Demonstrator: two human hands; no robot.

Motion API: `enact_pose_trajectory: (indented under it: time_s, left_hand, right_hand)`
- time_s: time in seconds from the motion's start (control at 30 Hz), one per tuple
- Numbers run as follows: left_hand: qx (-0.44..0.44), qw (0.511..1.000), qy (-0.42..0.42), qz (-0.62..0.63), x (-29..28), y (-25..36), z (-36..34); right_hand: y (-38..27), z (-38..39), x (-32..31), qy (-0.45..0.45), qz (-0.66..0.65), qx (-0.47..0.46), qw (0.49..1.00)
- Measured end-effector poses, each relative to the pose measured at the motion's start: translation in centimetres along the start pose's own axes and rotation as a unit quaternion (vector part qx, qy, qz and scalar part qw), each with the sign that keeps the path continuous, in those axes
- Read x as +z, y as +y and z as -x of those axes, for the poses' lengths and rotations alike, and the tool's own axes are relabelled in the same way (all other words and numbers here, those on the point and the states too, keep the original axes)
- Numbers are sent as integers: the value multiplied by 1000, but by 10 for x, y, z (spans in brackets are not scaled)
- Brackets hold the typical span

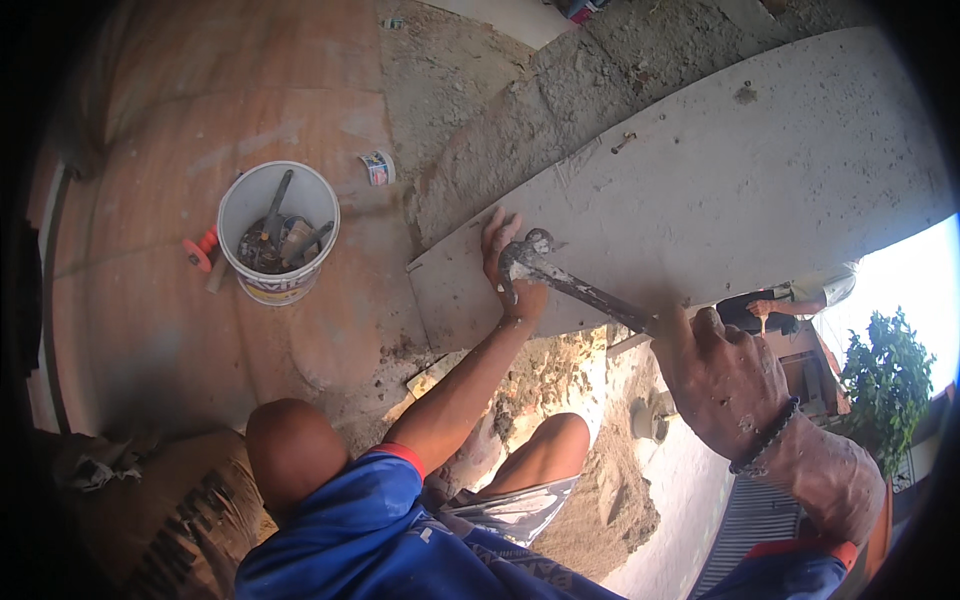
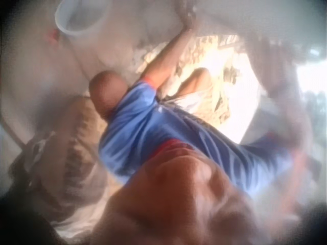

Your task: The person uses a hammer to chip away at a concrete ledge and then scoops wet cement from a pile into a bucket using a trowel. The person is working on a construction site with another individual visible in the background.

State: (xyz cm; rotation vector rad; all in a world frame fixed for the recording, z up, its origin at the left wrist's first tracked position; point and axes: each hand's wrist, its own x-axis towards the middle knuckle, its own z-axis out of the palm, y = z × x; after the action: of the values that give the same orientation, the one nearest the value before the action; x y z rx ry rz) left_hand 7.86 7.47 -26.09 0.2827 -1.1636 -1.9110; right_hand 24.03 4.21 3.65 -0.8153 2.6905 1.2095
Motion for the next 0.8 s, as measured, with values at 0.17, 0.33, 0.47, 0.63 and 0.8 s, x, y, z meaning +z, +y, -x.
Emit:
enact_pose_trajectory:
  time_s: [0.17, 0.33, 0.47, 0.63, 0.8]
  left_hand:
    - [-7, 998, -1, -60, -21, -9, -18]
    - [29, 999, 35, -1, -2, -8, -4]
    - [-14, 999, 17, -45, -14, 8, -13]
    - [-83, 996, 2, 30, 5, 28, -1]
    - [-38, 999, 10, -13, -17, -1, -12]
  right_hand:
    - [-27, 3, 6, 91, -25, -177, 980]
    - [20, -14, 39, 99, 67, -103, 987]
    - [-32, -9, 2, 123, -75, -128, 981]
    - [7, 21, 41, 55, 3, -62, 997]
    - [-20, 0, 23, 35, -69, -56, 995]
